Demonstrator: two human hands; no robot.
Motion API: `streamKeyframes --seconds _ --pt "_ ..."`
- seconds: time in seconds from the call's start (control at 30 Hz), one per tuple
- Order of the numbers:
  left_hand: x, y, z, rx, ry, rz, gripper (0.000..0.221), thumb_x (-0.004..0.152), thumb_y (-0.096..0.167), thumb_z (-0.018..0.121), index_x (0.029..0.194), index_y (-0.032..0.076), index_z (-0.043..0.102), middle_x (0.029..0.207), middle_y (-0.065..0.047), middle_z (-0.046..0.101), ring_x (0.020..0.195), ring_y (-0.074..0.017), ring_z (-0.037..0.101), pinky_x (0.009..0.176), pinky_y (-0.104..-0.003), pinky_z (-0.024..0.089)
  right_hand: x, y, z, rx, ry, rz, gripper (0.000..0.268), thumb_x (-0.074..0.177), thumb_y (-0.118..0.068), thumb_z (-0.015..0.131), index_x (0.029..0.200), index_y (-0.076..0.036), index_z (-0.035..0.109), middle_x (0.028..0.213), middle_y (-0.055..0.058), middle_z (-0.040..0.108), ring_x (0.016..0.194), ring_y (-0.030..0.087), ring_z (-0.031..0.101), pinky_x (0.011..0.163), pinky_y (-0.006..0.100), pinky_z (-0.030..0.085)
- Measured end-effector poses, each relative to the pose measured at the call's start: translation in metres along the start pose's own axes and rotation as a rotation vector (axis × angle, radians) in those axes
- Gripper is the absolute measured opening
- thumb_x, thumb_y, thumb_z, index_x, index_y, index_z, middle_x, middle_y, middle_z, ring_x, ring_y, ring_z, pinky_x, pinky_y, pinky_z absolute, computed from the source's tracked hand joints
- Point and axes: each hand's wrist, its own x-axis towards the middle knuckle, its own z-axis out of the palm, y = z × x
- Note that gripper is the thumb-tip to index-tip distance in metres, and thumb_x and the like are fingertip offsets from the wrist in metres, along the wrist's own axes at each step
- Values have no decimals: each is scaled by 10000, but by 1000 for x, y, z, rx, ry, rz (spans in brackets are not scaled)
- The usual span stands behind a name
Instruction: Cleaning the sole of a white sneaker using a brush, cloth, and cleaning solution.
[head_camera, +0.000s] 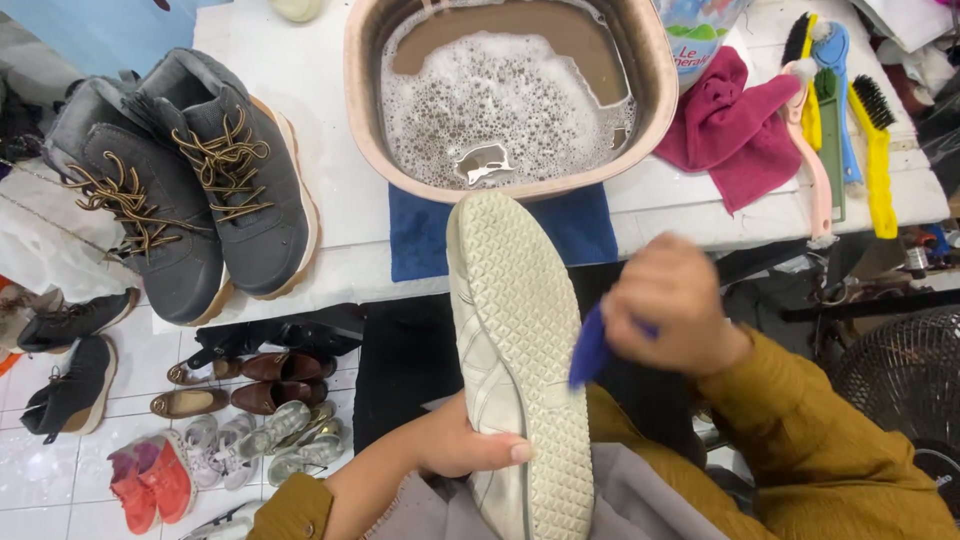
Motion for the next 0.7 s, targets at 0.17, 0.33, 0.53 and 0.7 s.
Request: streamKeyframes --seconds 0.17,0.33,0.53,0.7 --pt "-13 -26 -11 -27 -33 146 749 920 447 724 1489 41 455 1514 -119 515 1438 -293 468 1225 -509 353 -84 117 14 -435 137 569 455 1126 -194 581 704 -38 511 659 128 508 637 337 489 657 499 342" --pt "4 53 22 -542 -238 113 974 890 349 798 1600 -9 236 1642 -131 352 1400 -398 491 1182 -604 423 -83 115 17 408 1033 927 431 1049 -544 539 1233 -155 544 934 -22 520 758 75 529 687 238 492" --pt "0 40 9 -219 220 345 538 958 267 728 1347 -68 569 1346 -237 656 1224 -344 662 1037 -506 575 -103 168 41 493 1199 936 325 1011 -198 718 1286 -99 576 1168 21 429 1073 159 642 907 346 625" --pt "-20 15 -27 148 905 162 652 751 214 793 1339 32 577 1259 -135 703 1179 -265 681 1024 -436 561 -109 155 36 396 1027 973 421 987 -141 713 1359 -53 537 1232 82 523 1118 202 630 1016 360 545"
